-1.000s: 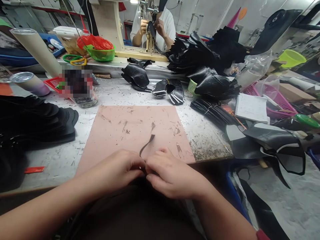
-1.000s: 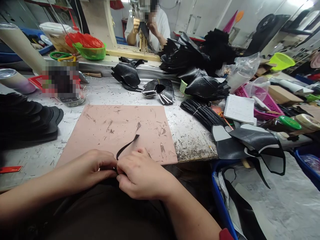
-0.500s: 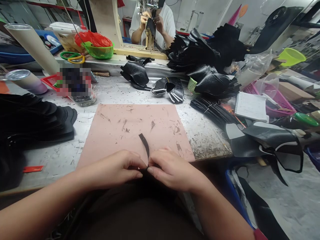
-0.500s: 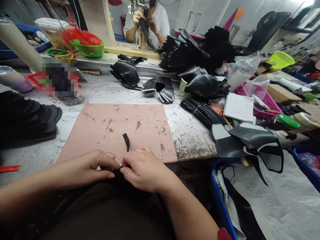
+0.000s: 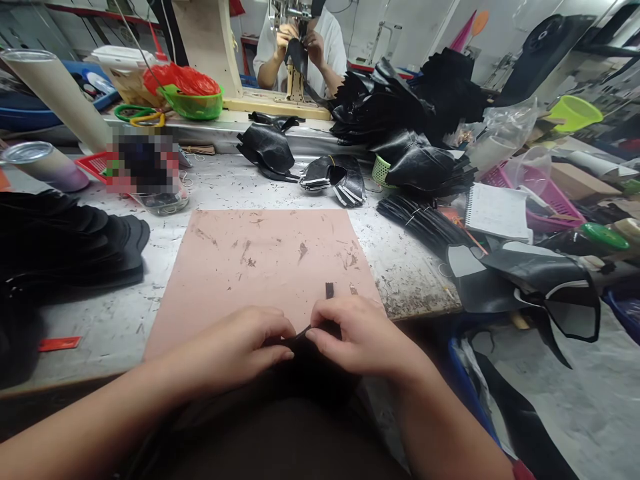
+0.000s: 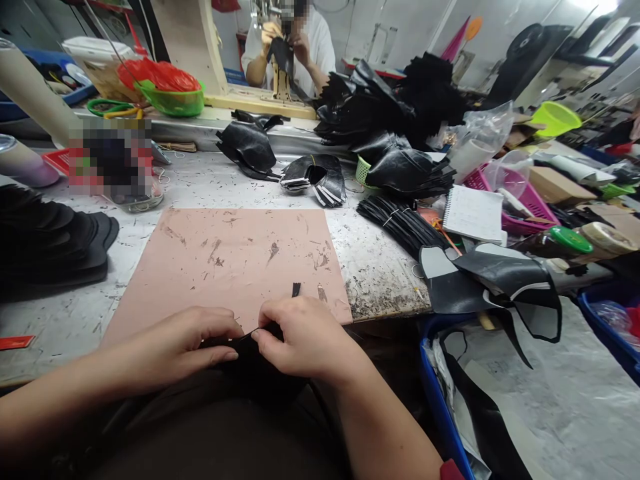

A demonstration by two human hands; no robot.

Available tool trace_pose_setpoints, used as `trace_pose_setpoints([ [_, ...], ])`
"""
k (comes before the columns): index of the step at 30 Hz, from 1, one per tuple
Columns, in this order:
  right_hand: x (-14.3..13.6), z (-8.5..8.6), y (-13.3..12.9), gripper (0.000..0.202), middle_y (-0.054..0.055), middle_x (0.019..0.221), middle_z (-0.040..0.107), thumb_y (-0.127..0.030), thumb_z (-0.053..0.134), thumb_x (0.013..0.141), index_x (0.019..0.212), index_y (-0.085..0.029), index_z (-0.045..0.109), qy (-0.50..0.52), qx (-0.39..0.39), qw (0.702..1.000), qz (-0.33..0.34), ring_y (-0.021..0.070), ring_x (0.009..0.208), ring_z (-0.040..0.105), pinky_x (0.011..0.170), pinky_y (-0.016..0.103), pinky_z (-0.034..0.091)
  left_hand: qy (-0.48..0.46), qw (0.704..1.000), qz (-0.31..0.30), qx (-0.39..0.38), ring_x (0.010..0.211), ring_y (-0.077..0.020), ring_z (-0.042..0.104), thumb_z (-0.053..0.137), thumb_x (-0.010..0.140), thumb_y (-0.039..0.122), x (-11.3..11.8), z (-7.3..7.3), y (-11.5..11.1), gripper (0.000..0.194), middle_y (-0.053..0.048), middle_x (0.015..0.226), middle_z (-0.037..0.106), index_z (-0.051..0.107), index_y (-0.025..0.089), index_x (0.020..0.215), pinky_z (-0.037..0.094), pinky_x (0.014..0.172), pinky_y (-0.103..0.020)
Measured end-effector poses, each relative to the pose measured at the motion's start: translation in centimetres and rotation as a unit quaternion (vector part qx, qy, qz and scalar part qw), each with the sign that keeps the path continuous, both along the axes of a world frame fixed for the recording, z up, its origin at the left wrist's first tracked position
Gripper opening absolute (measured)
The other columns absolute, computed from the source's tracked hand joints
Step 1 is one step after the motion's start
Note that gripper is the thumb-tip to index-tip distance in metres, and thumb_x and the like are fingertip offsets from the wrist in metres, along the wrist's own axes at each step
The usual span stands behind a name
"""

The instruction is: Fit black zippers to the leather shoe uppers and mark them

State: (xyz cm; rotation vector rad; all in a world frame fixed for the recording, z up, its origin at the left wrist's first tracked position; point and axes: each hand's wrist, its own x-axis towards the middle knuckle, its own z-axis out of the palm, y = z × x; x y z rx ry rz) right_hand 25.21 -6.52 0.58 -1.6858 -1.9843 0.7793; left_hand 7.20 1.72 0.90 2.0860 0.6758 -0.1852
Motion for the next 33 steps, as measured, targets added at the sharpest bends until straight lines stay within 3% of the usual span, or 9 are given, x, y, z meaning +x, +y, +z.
trace_pose_setpoints([
  [6,-0.1,0.4,-0.1,0.009,-0.002,0.064,0.062,-0.018,0.055,0.076,0.071,-0.018,0.061,0.035,0.014,0.999,-0.019,0.0109,0.061,0.055,0.058,0.022,0.037,-0.036,0.996,0.071,-0.041,0.064,-0.0127,0.053,0.053,0.077,0.031,0.5,-0.1,-0.3,0.019,0.002,0.065,0.059,0.062,0.018,0.066,0.039,0.061,-0.021],
  [11,0.2,0.2,-0.2,0.009,-0.002,0.065,0.063,-0.019,0.056,0.078,0.071,-0.018,0.063,0.075,0.030,0.996,-0.035,0.0104,0.062,0.055,0.059,0.021,0.039,-0.080,0.987,0.105,-0.092,0.062,-0.0113,0.051,0.054,0.075,0.032,0.5,-0.1,-0.5,0.020,0.002,0.063,0.058,0.066,0.017,0.070,0.040,0.060,-0.020],
  [19,0.1,0.1,-0.5,0.010,-0.001,0.067,0.064,-0.021,0.056,0.079,0.071,-0.018,0.062,0.090,0.027,0.995,-0.035,0.0111,0.065,0.056,0.060,0.021,0.039,-0.059,0.993,0.013,-0.099,0.073,-0.0121,0.053,0.046,0.082,0.031,0.4,-0.1,0.2,0.018,0.003,0.076,0.059,0.059,0.018,0.080,0.041,0.067,-0.020],
  [23,-0.3,0.3,-0.6,0.008,-0.001,0.068,0.064,-0.019,0.056,0.078,0.072,-0.018,0.062,0.070,0.033,0.997,-0.028,0.0115,0.065,0.056,0.060,0.022,0.038,-0.014,0.999,-0.033,-0.030,0.071,-0.0115,0.053,0.047,0.081,0.025,0.6,0.7,0.5,0.011,0.005,0.077,0.058,0.057,0.020,0.084,0.039,0.064,-0.020],
  [27,-0.6,0.1,-0.6,0.008,-0.001,0.065,0.060,-0.018,0.056,0.077,0.069,-0.018,0.059,0.080,0.046,0.995,-0.041,0.0109,0.062,0.054,0.057,0.021,0.037,-0.026,0.999,0.015,0.013,0.067,-0.0118,0.052,0.053,0.076,0.026,0.9,1.0,0.3,0.010,0.004,0.069,0.058,0.058,0.018,0.071,0.038,0.062,-0.021],
  [33,-0.3,-0.3,-0.3,0.015,-0.003,0.062,0.053,-0.015,0.055,0.074,0.060,-0.017,0.051,0.115,0.074,0.990,-0.044,0.0092,0.060,0.049,0.055,0.020,0.036,-0.074,0.991,0.093,-0.059,0.062,-0.0113,0.050,0.055,0.073,0.032,0.8,0.4,0.3,0.017,0.004,0.062,0.056,0.057,0.016,0.065,0.038,0.059,-0.021],
])
